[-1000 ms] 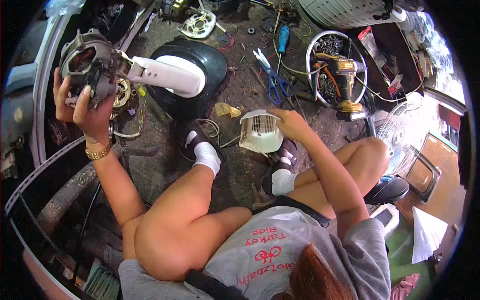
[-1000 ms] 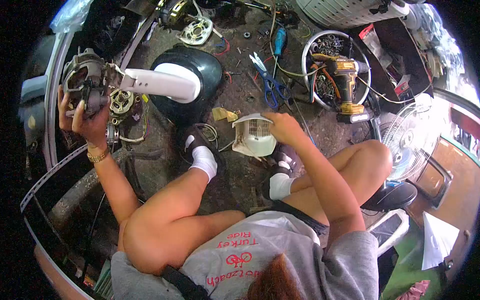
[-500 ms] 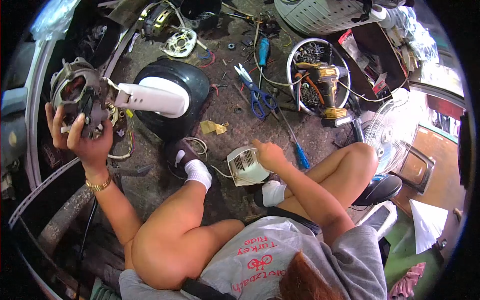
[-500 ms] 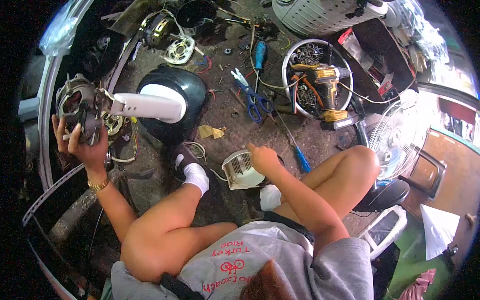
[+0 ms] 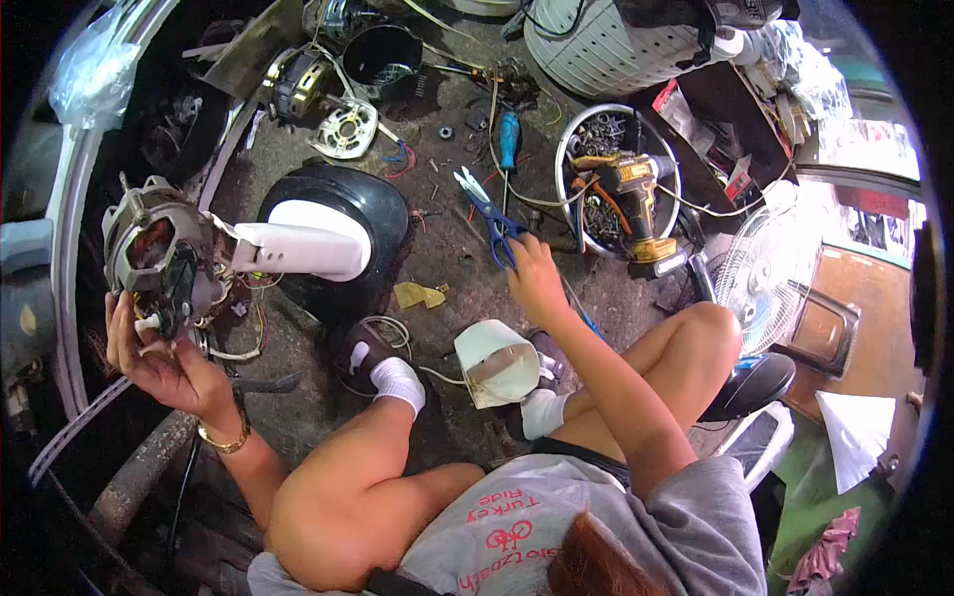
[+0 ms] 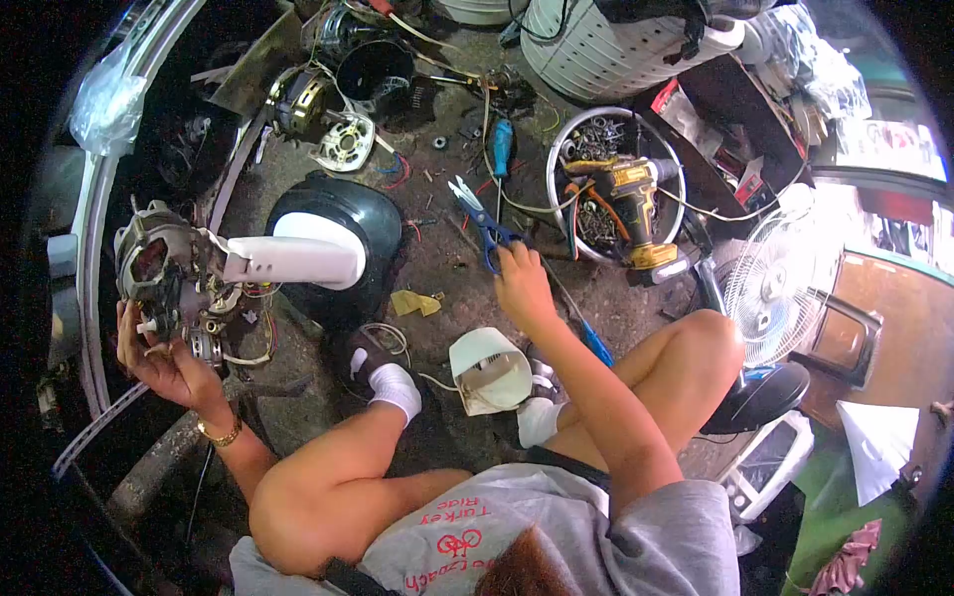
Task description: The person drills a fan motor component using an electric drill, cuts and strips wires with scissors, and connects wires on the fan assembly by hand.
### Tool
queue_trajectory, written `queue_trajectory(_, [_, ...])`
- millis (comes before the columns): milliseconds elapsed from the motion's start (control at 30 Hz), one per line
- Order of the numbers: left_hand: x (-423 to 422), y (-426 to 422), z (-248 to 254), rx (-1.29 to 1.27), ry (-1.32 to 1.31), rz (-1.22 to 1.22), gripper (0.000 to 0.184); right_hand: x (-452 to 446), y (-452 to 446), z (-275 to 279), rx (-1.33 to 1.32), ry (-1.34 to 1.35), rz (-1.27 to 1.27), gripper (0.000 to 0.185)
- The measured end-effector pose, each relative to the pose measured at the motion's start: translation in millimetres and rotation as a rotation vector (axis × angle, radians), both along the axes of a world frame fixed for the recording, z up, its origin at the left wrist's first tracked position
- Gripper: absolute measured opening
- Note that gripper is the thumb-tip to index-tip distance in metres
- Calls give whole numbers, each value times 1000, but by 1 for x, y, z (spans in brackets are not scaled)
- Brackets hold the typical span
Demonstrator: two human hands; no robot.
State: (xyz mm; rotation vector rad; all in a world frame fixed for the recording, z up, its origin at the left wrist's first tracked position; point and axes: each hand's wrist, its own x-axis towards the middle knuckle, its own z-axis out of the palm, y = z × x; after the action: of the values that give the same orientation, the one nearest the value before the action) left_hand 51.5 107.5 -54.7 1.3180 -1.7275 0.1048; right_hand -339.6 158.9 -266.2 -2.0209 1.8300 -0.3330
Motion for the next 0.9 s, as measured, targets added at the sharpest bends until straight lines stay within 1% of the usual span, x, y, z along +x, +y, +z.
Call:
queue_trajectory(33, [-1,0,1,-10,5,4,46,8,-8,-3,-10,5,4,53])
queue_trajectory(100, [-10,1,3,61,-52,142,46,25,-25,-6,-65,251,-81,54])
queue_trajectory(133, [-14,0,2,73,55,125,48,27,-28,-16,13,319,-116,57])
queue_trajectory(167, [-15,1,3,63,59,127,48,26,-31,-24,3,321,-115,57])
queue_trajectory(233, [-15,2,4,72,-9,132,54,31,-35,-30,113,407,-164,59])
queue_trajectory(267, [-13,2,2,36,12,115,62,31,-32,-31,130,359,-201,58])
queue_trajectory(300, [-13,4,2,32,10,124,62,32,-31,-32,124,357,-192,58])
queue_trajectory(367, [-16,8,4,164,384,112,67,29,-28,-34,58,397,-173,57])
queue_trajectory(400, [-18,8,8,176,418,148,58,27,-28,-35,67,425,-143,55])
queue_trajectory(433, [-13,11,12,167,415,152,58,25,-29,-35,58,420,-139,55])
queue_trajectory(500, [0,18,20,361,364,233,44,26,-34,-31,107,426,-139,50])
queue_trajectory(533, [-3,17,20,291,384,300,28,24,-37,-33,58,387,-169,42])
queue_trajectory(567, [4,21,20,275,380,309,28,22,-39,-33,97,351,-203,42])
queue_trajectory(633, [19,33,21,471,447,302,17,18,-42,-22,206,357,-188,43])
queue_trajectory(667, [17,32,21,424,513,283,13,14,-42,-20,194,354,-176,43])
queue_trajectory(700, [17,32,22,408,512,296,13,10,-43,-19,248,306,-186,49])
queue_trajectory(733, [18,33,25,402,570,243,14,6,-43,-18,302,257,-190,56])
queue_trajectory(767, [19,33,27,394,625,192,14,2,-40,-19,288,248,-168,56])
queue_trajectory(833, [17,26,25,387,661,253,14,-7,-30,-30,119,47,-123,57])
queue_trajectory(900, [23,25,16,363,648,237,14,-19,-21,-54,398,-425,-195,56])
